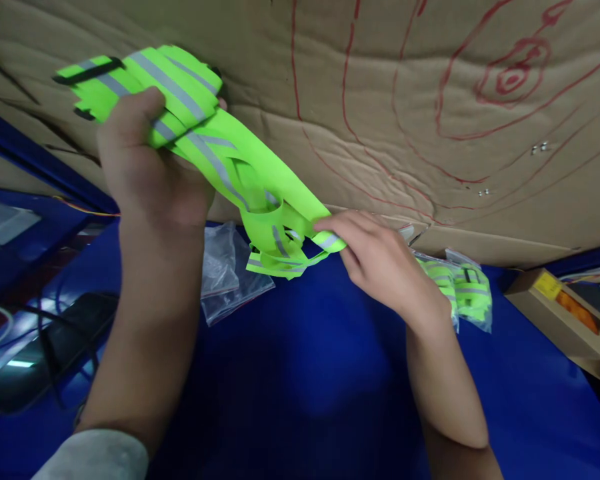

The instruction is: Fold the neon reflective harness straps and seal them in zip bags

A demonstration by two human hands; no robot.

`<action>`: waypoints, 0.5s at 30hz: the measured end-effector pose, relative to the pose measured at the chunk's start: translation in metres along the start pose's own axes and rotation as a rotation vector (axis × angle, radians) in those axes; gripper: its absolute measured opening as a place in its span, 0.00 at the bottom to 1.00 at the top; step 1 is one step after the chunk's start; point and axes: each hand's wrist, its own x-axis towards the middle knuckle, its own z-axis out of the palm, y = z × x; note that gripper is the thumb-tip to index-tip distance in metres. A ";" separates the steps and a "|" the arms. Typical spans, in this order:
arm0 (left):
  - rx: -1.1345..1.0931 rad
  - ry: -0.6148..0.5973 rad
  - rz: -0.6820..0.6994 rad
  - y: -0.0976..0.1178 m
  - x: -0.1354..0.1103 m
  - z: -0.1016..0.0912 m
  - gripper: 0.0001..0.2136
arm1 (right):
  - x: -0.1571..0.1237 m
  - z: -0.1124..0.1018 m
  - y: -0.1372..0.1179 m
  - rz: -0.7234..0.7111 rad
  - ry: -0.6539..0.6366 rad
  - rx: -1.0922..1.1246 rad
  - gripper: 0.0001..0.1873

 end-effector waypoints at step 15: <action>0.031 0.050 -0.011 0.010 -0.003 0.006 0.22 | 0.002 0.004 -0.029 -0.160 -0.027 -0.209 0.13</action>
